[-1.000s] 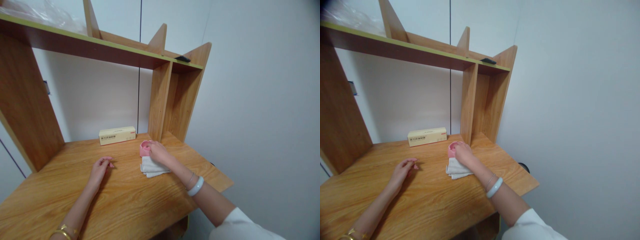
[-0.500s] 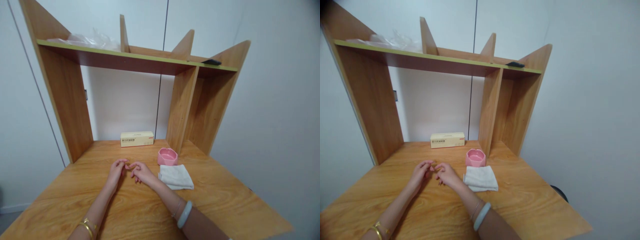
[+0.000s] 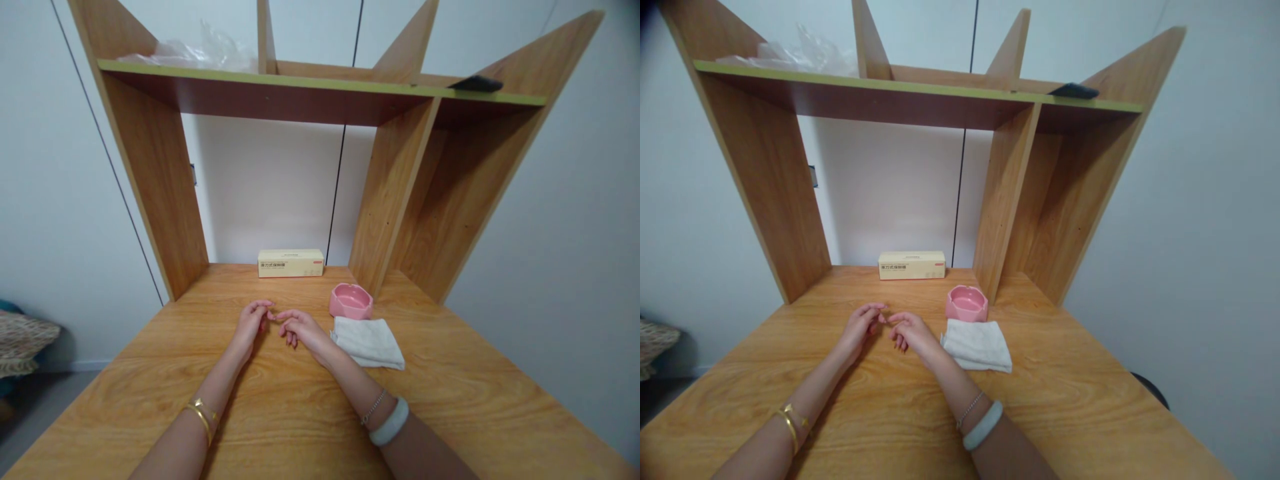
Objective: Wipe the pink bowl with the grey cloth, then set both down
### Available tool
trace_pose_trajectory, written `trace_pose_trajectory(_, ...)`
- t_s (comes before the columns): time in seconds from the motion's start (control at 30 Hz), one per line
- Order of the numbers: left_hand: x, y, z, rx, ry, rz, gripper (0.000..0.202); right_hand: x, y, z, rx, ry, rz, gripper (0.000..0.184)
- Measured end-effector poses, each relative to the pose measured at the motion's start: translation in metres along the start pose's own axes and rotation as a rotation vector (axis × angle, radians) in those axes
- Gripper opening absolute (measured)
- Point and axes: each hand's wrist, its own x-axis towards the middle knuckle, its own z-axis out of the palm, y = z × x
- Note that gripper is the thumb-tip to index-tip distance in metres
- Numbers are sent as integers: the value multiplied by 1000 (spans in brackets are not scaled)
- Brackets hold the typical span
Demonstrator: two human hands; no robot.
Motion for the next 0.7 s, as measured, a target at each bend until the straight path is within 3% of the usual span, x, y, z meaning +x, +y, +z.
trace_pose_trajectory(0.7,-2,1,4,39,10,21,33,2,4,-2,33,3,-14,30)
